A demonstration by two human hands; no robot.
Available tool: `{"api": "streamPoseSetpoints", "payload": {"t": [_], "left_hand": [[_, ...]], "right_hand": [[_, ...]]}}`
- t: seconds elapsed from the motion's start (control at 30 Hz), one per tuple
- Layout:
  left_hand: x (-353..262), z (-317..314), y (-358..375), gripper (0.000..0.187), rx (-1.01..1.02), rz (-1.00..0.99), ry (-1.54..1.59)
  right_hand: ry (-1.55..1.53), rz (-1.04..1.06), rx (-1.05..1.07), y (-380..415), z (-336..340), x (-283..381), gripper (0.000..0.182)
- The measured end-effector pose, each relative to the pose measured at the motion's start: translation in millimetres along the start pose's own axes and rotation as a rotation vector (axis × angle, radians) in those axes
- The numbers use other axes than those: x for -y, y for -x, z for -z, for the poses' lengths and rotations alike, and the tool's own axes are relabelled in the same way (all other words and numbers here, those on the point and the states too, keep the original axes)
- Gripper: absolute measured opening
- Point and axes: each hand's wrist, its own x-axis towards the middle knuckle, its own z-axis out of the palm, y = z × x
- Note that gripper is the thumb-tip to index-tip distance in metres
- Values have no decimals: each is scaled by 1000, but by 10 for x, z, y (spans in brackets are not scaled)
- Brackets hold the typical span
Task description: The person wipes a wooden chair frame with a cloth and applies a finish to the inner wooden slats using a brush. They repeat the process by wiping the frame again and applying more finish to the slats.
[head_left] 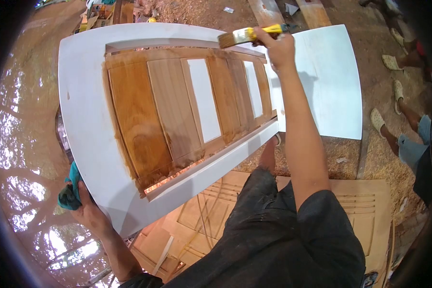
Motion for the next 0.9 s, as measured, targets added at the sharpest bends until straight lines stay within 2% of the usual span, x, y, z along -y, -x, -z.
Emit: {"api": "streamPoseSetpoints", "payload": {"t": [0.07, 0.27, 0.43, 0.57, 0.73, 0.87, 0.9], "left_hand": [[-25, 1, 4, 31, 15, 27, 4], [-41, -17, 24, 31, 19, -15, 19], [-20, 14, 3, 31, 2, -35, -68], [16, 18, -10, 31, -13, -16, -9], [31, 27, -22, 30, -7, -15, -23], [-12, 35, -9, 29, 32, -30, -71], [-26, 29, -7, 28, 42, -43, -89]], "right_hand": [[-287, -51, -63, 39, 132, -168, 18], [-447, -206, -143, 372, 187, -510, 21], [-610, -264, -101, 450, 84, -653, 21], [-526, -284, -48, 517, 121, -718, 23], [-428, -321, -41, 724, 504, -842, 18], [-437, -229, -185, 690, 506, -646, 15], [-426, -198, -151, 657, 461, -593, 17]]}}
